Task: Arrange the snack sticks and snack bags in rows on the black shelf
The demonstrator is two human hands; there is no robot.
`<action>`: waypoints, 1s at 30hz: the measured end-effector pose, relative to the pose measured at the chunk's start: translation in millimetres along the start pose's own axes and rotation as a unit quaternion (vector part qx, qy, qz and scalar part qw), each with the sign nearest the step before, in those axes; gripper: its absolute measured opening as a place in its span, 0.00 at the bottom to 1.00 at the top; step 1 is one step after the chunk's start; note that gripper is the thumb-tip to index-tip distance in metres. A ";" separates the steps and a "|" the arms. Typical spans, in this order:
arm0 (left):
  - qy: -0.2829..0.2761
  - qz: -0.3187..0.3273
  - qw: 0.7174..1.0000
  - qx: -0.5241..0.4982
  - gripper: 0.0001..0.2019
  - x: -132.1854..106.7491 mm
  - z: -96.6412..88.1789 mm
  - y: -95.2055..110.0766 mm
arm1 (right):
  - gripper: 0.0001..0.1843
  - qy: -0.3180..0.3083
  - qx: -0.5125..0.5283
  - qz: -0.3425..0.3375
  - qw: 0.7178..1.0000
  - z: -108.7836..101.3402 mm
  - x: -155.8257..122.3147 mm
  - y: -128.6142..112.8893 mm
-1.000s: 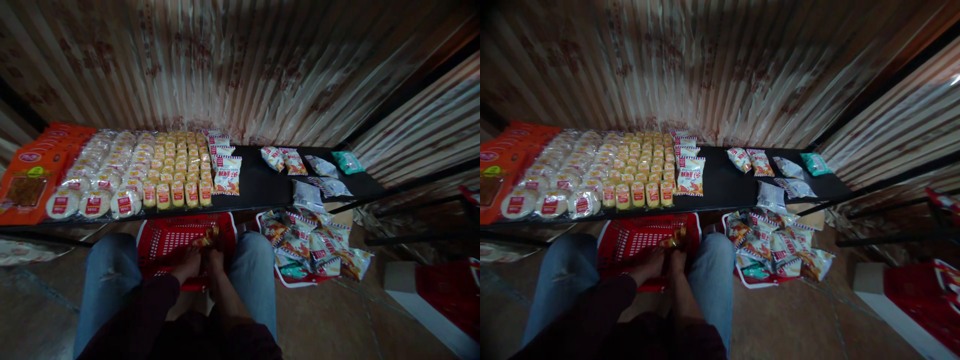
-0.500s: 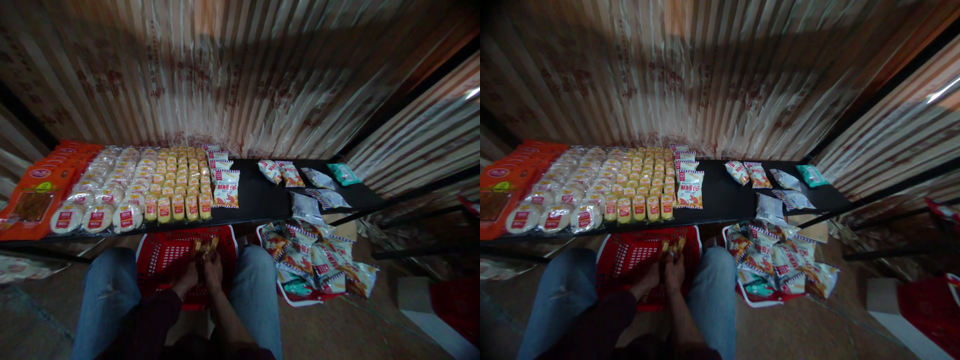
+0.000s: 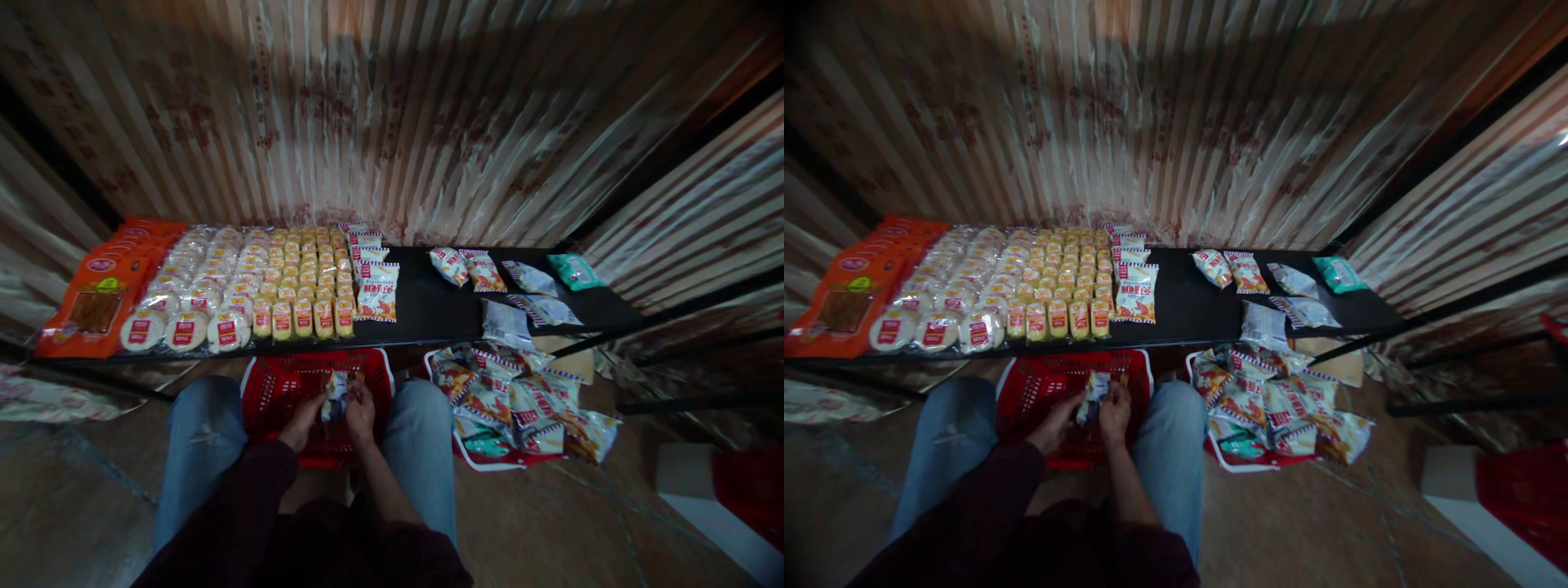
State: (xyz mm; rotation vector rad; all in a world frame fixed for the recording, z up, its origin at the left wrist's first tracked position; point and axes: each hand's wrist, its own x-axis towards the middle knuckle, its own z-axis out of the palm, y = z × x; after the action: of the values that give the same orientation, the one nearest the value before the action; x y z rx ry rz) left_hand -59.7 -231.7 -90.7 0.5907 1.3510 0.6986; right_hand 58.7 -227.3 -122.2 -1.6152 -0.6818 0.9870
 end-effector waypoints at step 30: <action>0.140 0.534 0.647 0.525 0.30 -83.1 28.6 1.7 | 0.20 -0.140 0.361 0.176 0.905 -28.3 -23.7 -106.5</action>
State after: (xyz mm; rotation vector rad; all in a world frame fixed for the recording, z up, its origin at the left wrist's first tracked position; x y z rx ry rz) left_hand -38.1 -292.1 -30.6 2.4579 1.5459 0.8760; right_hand 77.5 -232.9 -11.3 -0.9504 -0.1500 1.5376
